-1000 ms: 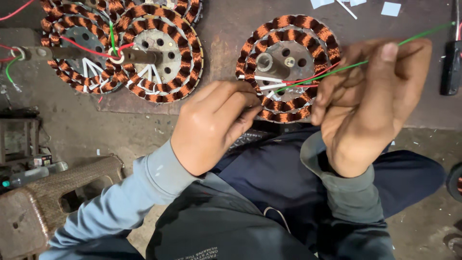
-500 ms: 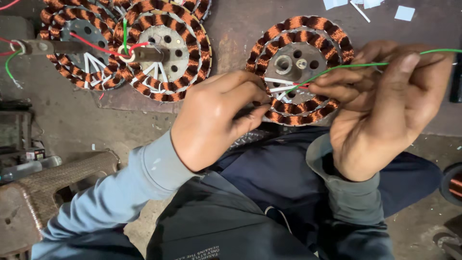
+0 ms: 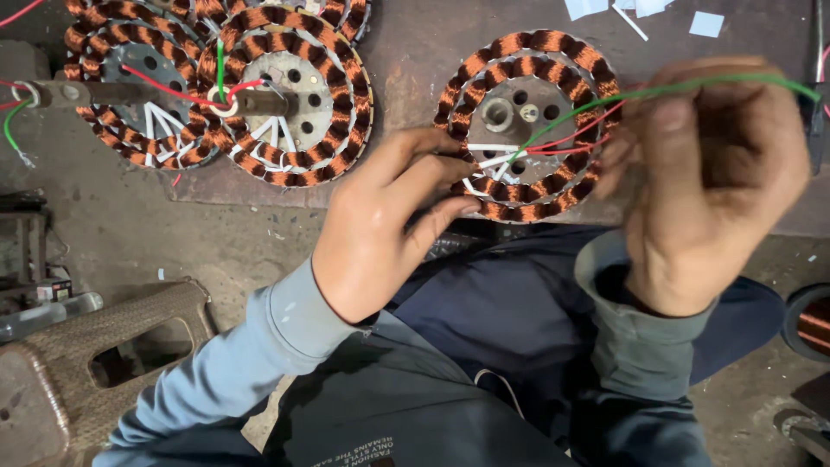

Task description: The person assembles motor stators by hand, stripping wire ends, twisting colored wires together, and securing connections with white tape. They use shears to cut wires and a screwdriver to adjust components within the stator slots.

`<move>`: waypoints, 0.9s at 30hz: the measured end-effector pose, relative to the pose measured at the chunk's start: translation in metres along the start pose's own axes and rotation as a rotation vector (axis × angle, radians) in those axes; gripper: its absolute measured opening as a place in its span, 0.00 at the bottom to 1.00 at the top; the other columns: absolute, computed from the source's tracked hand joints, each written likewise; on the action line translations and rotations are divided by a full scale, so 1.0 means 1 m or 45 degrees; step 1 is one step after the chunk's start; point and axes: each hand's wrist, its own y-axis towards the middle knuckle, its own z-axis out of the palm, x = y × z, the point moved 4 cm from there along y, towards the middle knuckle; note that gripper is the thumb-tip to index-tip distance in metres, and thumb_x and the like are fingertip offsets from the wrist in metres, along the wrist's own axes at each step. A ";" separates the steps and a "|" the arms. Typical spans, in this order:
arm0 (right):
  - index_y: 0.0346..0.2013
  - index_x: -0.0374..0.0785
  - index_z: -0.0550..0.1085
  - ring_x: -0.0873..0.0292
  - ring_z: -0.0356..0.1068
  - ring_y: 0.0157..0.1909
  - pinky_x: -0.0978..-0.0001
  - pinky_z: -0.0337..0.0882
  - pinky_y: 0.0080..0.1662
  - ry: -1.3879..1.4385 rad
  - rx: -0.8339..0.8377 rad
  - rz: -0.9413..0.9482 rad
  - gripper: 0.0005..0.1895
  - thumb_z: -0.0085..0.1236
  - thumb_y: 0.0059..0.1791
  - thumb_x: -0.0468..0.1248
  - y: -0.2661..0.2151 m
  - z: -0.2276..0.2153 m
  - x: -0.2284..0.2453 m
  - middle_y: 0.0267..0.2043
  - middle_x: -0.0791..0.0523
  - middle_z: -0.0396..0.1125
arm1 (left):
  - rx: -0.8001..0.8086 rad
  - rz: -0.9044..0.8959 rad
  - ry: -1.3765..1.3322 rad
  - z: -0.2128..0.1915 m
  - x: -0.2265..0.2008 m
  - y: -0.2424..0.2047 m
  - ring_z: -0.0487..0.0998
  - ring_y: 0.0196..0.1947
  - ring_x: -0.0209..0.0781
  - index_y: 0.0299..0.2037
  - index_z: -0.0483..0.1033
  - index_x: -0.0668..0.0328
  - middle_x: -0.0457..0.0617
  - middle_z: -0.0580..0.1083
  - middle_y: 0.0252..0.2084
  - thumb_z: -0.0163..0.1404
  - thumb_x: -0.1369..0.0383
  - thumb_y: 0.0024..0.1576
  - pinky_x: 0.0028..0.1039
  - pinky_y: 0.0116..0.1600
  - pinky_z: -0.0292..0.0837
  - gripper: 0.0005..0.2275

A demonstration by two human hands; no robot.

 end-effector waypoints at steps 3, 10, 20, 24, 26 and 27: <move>0.49 0.28 0.65 0.64 0.65 0.36 0.77 0.64 0.38 -0.359 0.050 -0.079 0.08 0.57 0.62 0.26 0.005 0.001 0.010 0.48 0.52 0.64 | 0.018 -0.010 -0.024 -0.003 -0.003 0.004 0.81 0.49 0.51 0.50 0.77 0.65 0.55 0.72 0.56 0.60 0.73 0.60 0.33 0.51 0.78 0.11; 0.54 0.29 0.71 0.64 0.60 0.36 0.74 0.62 0.36 -0.998 0.148 -0.201 0.13 0.65 0.58 0.25 0.022 0.014 0.005 0.45 0.53 0.61 | -0.105 0.056 0.281 0.009 -0.030 0.014 0.76 0.38 0.57 0.40 0.78 0.63 0.54 0.74 0.37 0.57 0.74 0.59 0.44 0.41 0.70 0.04; 0.48 0.30 0.62 0.75 0.66 0.34 0.80 0.66 0.31 -0.644 0.203 0.004 0.21 0.70 0.54 0.31 0.020 0.006 0.005 0.48 0.55 0.65 | -0.130 0.151 0.391 0.025 -0.023 0.023 0.74 0.40 0.59 0.38 0.73 0.67 0.57 0.72 0.35 0.57 0.75 0.57 0.46 0.45 0.69 0.05; 0.50 0.29 0.64 0.73 0.67 0.35 0.80 0.66 0.29 -0.630 0.269 -0.081 0.21 0.70 0.52 0.30 0.026 0.003 -0.002 0.54 0.54 0.68 | -0.167 0.215 0.170 0.028 -0.014 0.024 0.73 0.40 0.58 0.40 0.71 0.66 0.56 0.71 0.36 0.59 0.76 0.52 0.44 0.45 0.68 0.10; 0.50 0.29 0.65 0.72 0.69 0.36 0.79 0.66 0.30 -0.647 0.315 -0.179 0.21 0.72 0.54 0.30 0.026 0.003 -0.004 0.54 0.53 0.69 | -0.239 0.181 0.095 0.036 -0.013 0.021 0.73 0.38 0.56 0.40 0.70 0.65 0.54 0.70 0.35 0.59 0.77 0.53 0.42 0.44 0.68 0.10; 0.48 0.29 0.65 0.71 0.70 0.37 0.79 0.66 0.30 -0.654 0.319 -0.214 0.21 0.73 0.53 0.30 0.026 0.002 -0.005 0.53 0.52 0.68 | -0.283 0.151 0.082 0.039 -0.012 0.019 0.73 0.37 0.55 0.40 0.71 0.64 0.54 0.70 0.34 0.60 0.77 0.54 0.41 0.43 0.68 0.10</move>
